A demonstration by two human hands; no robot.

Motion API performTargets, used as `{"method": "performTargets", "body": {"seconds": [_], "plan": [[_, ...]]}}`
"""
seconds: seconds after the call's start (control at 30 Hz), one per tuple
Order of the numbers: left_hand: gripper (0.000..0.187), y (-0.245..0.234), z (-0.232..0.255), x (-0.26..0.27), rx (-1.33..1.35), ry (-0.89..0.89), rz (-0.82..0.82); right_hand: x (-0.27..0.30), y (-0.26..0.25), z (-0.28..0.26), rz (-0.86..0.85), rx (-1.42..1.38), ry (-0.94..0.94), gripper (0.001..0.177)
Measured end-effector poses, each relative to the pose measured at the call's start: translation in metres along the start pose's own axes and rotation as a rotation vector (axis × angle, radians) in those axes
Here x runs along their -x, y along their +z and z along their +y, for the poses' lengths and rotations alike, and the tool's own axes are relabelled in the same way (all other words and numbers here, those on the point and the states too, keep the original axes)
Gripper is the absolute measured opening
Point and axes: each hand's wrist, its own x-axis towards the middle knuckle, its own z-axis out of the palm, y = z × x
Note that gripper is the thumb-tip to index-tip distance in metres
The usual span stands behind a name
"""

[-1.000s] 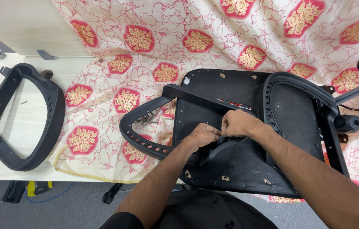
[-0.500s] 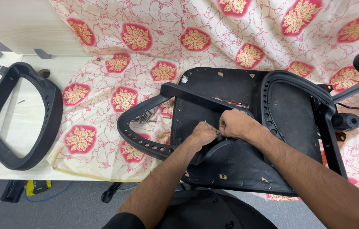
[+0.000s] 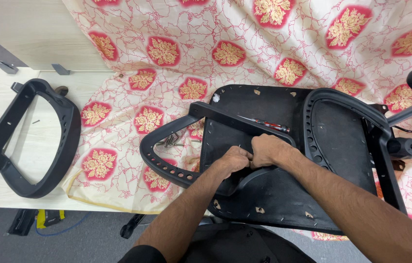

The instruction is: The person uses a screwdriver to fasten screws into a black plastic chair frame resting on an overturned chair seat. They insert screws, tighten them, and adjust the frame position to align holes. The person works on one side of the frame, securing it to the chair base.

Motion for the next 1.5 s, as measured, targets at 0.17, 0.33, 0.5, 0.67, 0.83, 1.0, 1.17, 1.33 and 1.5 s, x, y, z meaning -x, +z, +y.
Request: {"method": "performTargets", "body": {"seconds": [0.17, 0.33, 0.5, 0.67, 0.83, 1.0, 1.17, 1.33, 1.5], "plan": [[0.039, -0.001, 0.000, 0.005, 0.006, 0.056, -0.008, -0.001, -0.004, 0.003, 0.048, 0.036, -0.073, 0.039], [0.039, -0.001, -0.002, -0.001, -0.009, 0.055, -0.005, -0.001, -0.006, 0.003, 0.044, 0.074, -0.092, 0.039], [0.035, 0.002, -0.009, -0.005, 0.010, 0.103, 0.009, -0.008, -0.003, 0.011, 0.055, 0.061, -0.138, 0.040], [0.027, 0.002, -0.021, 0.002, -0.051, 0.376, 0.187, -0.028, 0.005, 0.036, 0.032, -0.317, -0.093, 0.033], [0.028, -0.019, -0.028, 0.011, 0.107, 0.348, 0.324, -0.052, 0.015, 0.040, 0.150, -0.773, -0.082, 0.026], [0.031, -0.045, -0.035, 0.016, 0.119, 0.345, 0.515, -0.051, 0.021, 0.016, 0.272, -0.774, -0.010, 0.028], [0.022, -0.048, -0.044, 0.019, 0.061, 0.335, 0.520, -0.041, 0.023, 0.000, 0.324, -0.577, -0.030, 0.021], [0.018, -0.043, -0.047, 0.019, 0.059, 0.320, 0.537, -0.037, 0.024, 0.005, 0.375, -0.575, -0.049, 0.021], [0.024, -0.045, -0.050, 0.014, 0.040, 0.311, 0.526, -0.027, 0.018, 0.017, 0.463, -0.554, -0.099, 0.024]]}}
